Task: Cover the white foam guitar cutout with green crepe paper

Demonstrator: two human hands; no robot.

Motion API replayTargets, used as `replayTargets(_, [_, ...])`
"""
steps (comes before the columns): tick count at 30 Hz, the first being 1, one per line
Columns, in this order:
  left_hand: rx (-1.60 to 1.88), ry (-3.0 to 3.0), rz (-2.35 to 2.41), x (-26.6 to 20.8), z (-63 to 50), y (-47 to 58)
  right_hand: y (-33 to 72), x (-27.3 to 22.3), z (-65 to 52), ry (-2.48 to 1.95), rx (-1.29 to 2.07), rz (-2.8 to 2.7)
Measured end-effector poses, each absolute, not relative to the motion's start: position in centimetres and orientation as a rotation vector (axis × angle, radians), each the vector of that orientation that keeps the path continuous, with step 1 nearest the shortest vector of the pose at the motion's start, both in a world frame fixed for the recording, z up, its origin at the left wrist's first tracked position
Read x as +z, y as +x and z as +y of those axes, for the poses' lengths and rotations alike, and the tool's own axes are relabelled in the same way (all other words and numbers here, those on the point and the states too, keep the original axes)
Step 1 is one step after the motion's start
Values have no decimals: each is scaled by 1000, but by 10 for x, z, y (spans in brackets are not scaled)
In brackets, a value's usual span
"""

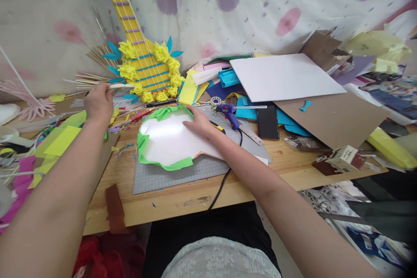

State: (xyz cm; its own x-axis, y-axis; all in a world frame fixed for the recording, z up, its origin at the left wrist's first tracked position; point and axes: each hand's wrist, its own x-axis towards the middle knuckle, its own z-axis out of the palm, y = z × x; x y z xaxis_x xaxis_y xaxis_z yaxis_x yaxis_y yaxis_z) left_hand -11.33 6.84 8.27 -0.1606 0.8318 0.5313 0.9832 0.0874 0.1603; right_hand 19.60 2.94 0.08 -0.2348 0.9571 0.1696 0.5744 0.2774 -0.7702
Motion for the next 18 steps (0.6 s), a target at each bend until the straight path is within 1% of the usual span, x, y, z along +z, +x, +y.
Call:
replayTargets(4, [-763, -1895, -1795, 91, 56, -96, 191, 2, 40, -1195, 872, -1922])
replayTargets(7, [-770, -1996, -1528, 90, 45, -73, 187, 9, 52, -1070, 948, -1755])
replayTargets(10, [-748, -2128, -1201, 88, 38, -45, 187, 27, 57, -1090, 855, -1524])
replayTargets(14, [-685, -2300, -767, 87, 32, -6, 192, 57, 49, -1060, 700, -1654])
replayTargets(16, [-636, -2388, -641, 87, 29, 12, 198, 67, 46, -1154, 728, -1737])
replayTargets(18, [-568, -2462, -590, 85, 25, 29, 206, 71, 45, -1265, 824, -1795])
